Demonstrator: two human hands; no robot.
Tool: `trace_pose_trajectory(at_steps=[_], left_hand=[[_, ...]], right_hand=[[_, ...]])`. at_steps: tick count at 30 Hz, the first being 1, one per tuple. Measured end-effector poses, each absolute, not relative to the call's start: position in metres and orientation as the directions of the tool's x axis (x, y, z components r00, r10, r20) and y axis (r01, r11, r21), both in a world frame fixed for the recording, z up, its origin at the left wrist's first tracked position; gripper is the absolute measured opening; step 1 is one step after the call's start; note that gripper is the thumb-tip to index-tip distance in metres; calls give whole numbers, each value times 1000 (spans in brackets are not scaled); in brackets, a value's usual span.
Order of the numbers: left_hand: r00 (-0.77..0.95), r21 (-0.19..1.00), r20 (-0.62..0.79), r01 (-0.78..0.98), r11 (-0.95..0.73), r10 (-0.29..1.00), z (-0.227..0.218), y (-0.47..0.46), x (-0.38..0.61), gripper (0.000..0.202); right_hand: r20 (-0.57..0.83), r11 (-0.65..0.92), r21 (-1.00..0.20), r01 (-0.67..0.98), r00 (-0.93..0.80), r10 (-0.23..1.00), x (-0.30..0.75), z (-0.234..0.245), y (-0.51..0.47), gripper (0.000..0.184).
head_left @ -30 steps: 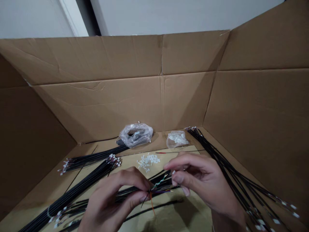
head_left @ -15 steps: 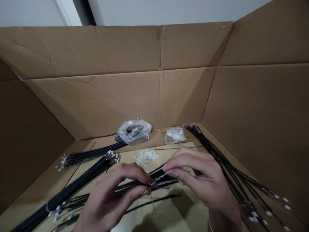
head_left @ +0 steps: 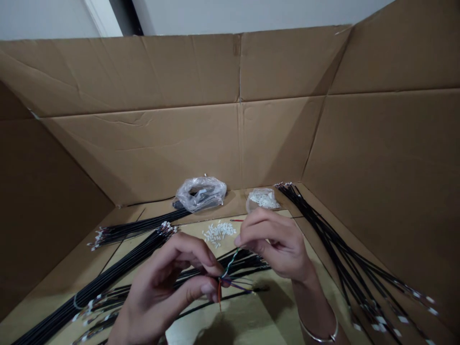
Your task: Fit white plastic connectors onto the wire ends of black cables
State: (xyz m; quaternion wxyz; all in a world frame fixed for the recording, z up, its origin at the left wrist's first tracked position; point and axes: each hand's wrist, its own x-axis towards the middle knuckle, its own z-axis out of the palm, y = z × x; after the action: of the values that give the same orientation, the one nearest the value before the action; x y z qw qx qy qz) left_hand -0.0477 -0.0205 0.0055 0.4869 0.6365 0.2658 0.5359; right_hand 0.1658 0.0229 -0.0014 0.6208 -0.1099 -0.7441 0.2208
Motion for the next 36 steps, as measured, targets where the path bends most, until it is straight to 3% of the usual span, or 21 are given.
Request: trace_pose_trajectory(at_steps=[4,10,14,17,30,36], left_hand=[[272,897,443,-137,-421,854,10,-18,-44,8],[221,880,475,-92,-466,852,15,-17,-37,11],[187,878,479,-77,-473,858,18,-12,-31,12],[152,888,461,-85,-453,874,20,-6,-27,15],[-9,895,430,-129,-427,903,16,2,-32,29],[-66,889,425,-156,-430,903,15,6,-34,34]], right_hand=[[878,877,-467,-110,-178,445,166,-1,24,13],[761,764,-643,-53,60,645,172,-5,15,14],[719,735,-675,-59,168,674,175,0,5,3],[703,731,-677,-87,218,677,176,5,-5,8],[641,659,-751,-40,195,742,170,8,-22,23],[604,608,-788,-100,68,794,161,11,-25,19]])
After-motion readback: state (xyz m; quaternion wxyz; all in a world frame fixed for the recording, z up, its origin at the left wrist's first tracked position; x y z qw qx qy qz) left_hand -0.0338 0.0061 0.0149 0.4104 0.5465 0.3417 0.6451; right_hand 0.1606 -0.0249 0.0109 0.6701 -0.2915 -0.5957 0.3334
